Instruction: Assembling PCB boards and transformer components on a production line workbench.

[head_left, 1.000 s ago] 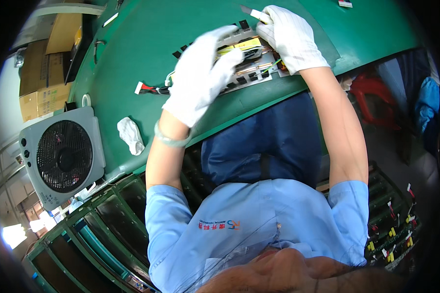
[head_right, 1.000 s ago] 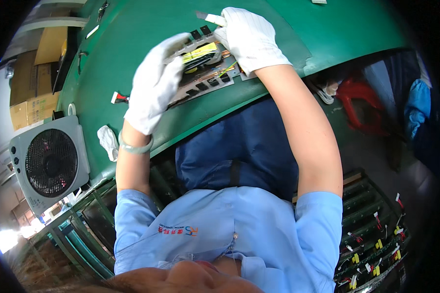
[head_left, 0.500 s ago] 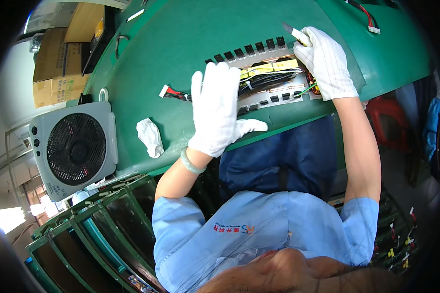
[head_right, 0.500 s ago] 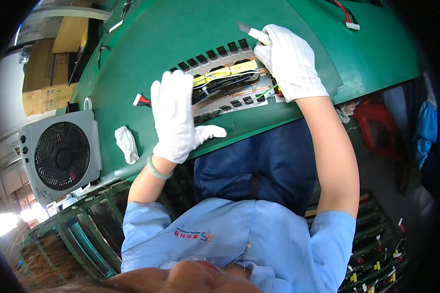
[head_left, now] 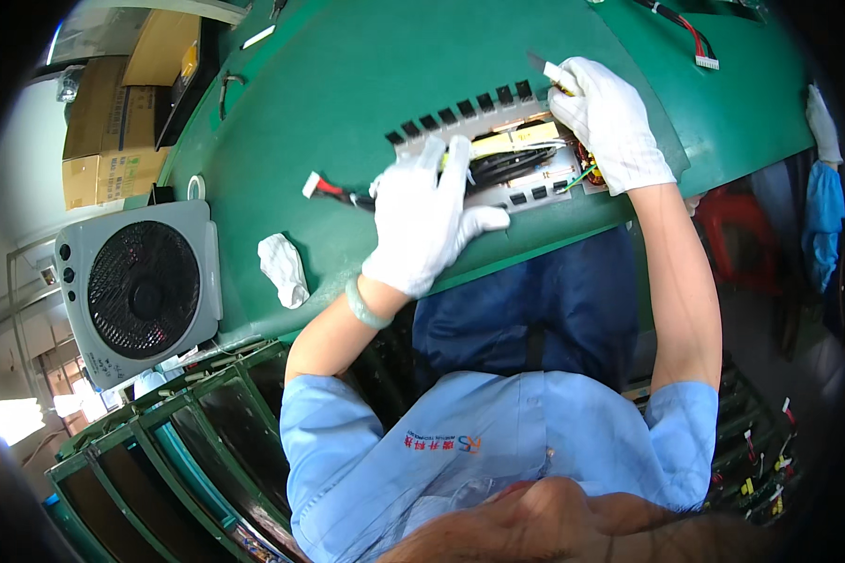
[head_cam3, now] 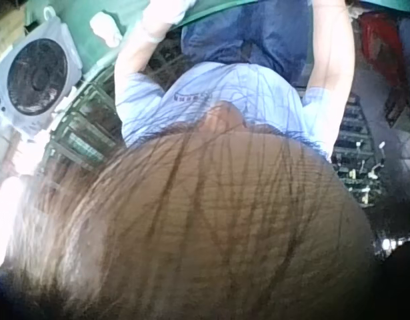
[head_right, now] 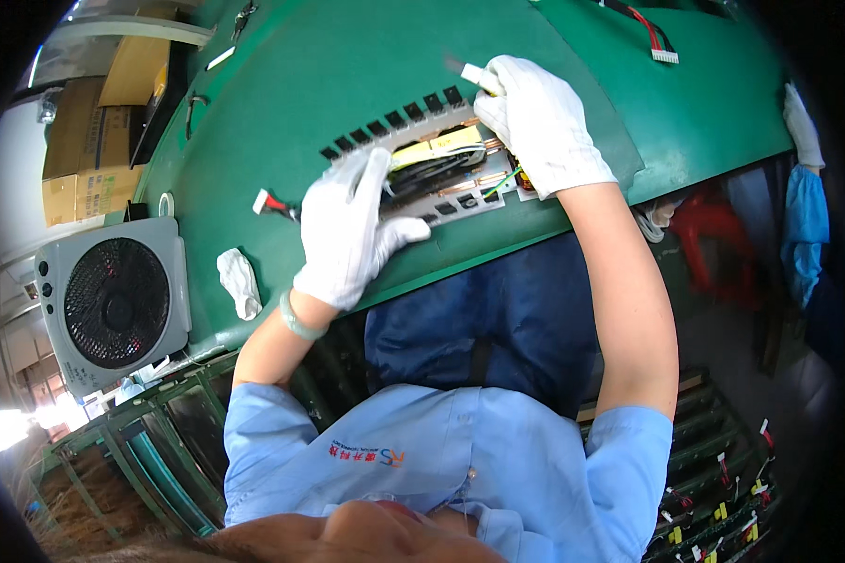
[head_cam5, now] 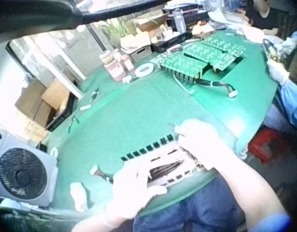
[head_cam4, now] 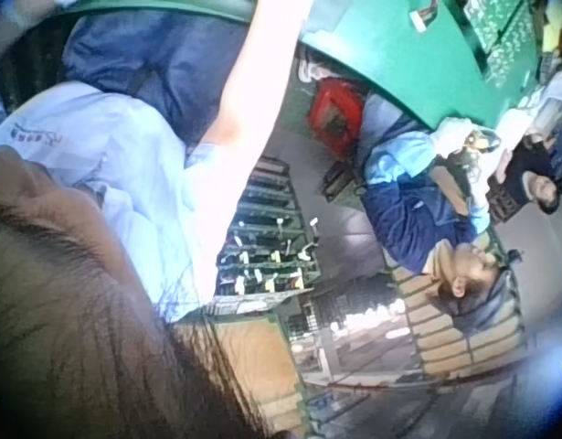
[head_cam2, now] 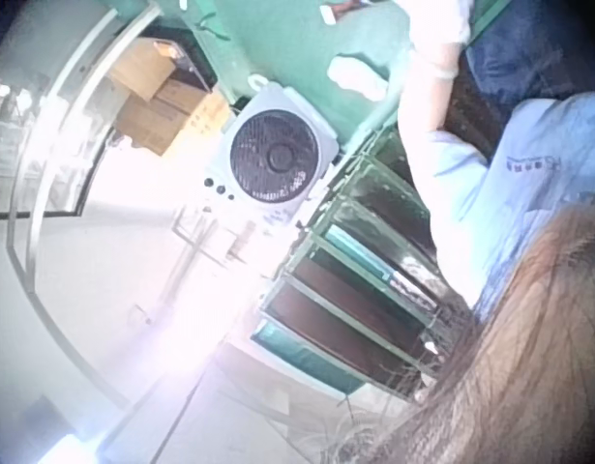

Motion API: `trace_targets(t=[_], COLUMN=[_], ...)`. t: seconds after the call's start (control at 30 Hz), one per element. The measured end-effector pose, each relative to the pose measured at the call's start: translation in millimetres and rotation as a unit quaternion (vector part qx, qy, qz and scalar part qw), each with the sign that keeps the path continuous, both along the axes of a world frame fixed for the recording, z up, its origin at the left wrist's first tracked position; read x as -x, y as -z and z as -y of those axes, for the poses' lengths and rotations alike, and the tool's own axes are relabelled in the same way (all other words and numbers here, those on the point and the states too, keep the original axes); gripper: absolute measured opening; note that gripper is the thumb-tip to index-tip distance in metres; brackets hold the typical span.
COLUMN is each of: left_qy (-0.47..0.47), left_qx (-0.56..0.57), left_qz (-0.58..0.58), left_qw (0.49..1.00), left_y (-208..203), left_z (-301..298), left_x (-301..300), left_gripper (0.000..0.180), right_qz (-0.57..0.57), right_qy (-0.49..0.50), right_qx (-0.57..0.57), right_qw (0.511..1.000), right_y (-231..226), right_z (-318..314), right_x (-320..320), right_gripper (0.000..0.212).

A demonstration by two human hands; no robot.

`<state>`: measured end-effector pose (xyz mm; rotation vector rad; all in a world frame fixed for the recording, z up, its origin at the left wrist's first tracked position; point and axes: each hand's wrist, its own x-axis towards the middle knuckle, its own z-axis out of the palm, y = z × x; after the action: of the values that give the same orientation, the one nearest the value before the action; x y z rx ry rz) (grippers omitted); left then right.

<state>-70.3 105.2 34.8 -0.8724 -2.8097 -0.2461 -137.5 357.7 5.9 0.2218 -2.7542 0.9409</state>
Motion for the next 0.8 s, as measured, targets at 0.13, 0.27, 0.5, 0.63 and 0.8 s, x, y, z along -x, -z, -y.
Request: trace_targets(t=[0.13, 0.27, 0.5, 0.63, 0.8], left_qy=[0.033, 0.111, 0.129, 0.201, 0.226], left_qx=[0.036, -0.098, -0.215, -0.244, -0.311], left_qz=[0.13, 0.195, 0.396, 0.512, 0.574], left_qw=[0.99, 0.97, 0.883, 0.799, 0.722], left_y=[-44, -49, 2, 12, 14], left_z=[-3, 44, 37, 11, 3], left_x=[-37, 19, 102, 104, 101], left_gripper=[0.106, 0.07, 0.079, 0.085, 0.093], right_qz=[0.039, 0.02, 0.002, -0.01, -0.008], right_qy=[-0.11, -0.117, -0.024, -0.01, -0.004], right_qx=[0.007, -0.097, -0.05, -0.036, -0.033], right_qw=[0.993, 0.988, 0.998, 0.999, 0.999], right_y=[-5, -7, -12, -5, -7], right_z=[-2, 2, 18, 17, 18], right_x=[7, 6, -4, -5, -8], right_gripper=[0.017, 0.018, 0.019, 0.019, 0.019])
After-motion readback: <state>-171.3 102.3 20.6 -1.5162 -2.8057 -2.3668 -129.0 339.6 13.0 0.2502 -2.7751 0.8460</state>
